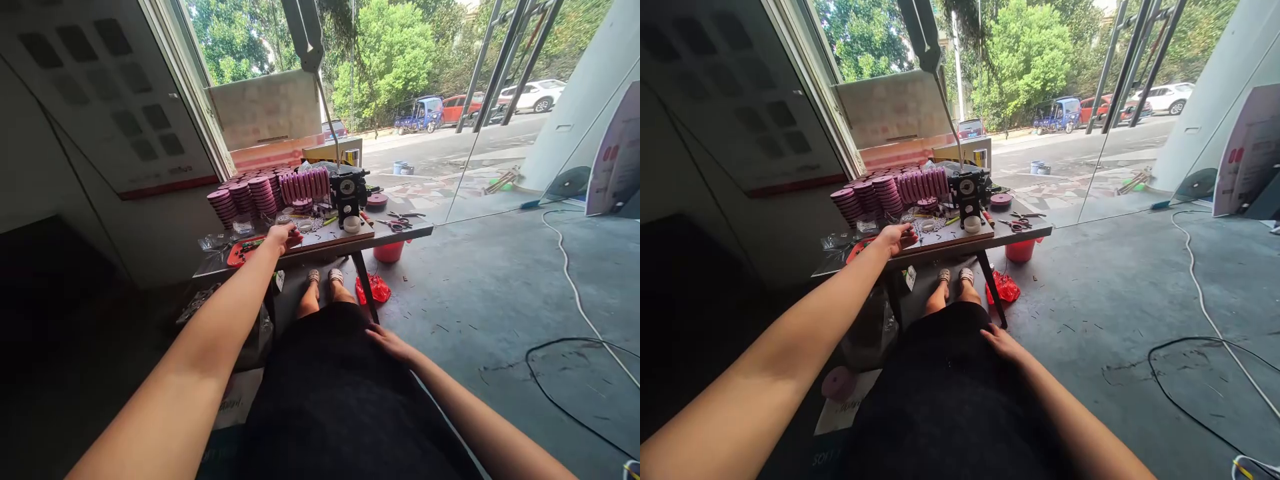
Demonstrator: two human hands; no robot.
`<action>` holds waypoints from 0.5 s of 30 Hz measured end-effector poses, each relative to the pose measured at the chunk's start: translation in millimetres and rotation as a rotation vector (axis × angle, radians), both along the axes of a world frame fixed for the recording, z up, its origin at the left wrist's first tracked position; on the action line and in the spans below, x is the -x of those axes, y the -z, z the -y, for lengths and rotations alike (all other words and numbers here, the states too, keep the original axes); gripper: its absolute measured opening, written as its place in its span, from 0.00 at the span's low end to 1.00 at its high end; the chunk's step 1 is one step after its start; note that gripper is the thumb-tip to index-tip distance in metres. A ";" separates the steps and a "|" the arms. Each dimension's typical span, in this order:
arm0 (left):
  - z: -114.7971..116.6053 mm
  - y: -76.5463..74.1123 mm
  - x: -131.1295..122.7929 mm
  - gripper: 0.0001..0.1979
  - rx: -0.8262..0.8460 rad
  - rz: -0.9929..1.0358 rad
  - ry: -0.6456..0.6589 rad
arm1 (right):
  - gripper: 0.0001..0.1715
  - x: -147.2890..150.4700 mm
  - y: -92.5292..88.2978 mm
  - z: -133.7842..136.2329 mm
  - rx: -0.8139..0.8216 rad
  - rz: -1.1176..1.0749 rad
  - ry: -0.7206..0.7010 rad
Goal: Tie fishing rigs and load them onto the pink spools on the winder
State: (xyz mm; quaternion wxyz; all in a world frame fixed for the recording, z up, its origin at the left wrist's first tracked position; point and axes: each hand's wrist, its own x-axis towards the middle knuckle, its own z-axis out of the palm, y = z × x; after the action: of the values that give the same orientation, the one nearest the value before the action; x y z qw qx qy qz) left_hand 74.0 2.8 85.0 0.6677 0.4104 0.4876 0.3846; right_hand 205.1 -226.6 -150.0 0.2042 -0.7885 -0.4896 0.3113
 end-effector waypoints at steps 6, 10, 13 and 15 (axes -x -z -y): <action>-1.1 0.4 4.7 0.15 -0.002 -0.016 0.007 | 0.20 15.9 7.5 -1.5 0.026 0.033 0.003; -0.1 -0.7 8.7 0.15 -0.004 -0.012 0.005 | 0.20 15.1 10.7 0.6 0.031 0.054 0.013; 1.5 -1.8 11.0 0.15 -0.003 -0.007 0.003 | 0.20 17.0 12.1 1.2 0.030 0.068 0.018; 2.1 -2.8 12.1 0.16 -0.002 -0.003 0.003 | 0.20 18.3 12.1 1.6 0.030 0.079 0.019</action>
State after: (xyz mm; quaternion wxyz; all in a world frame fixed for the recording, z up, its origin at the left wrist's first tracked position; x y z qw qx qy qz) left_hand 61.9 0.7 87.7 0.6673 0.4122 0.4875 0.3835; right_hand 186.8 -228.2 -162.1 0.1760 -0.8077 -0.4850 0.2853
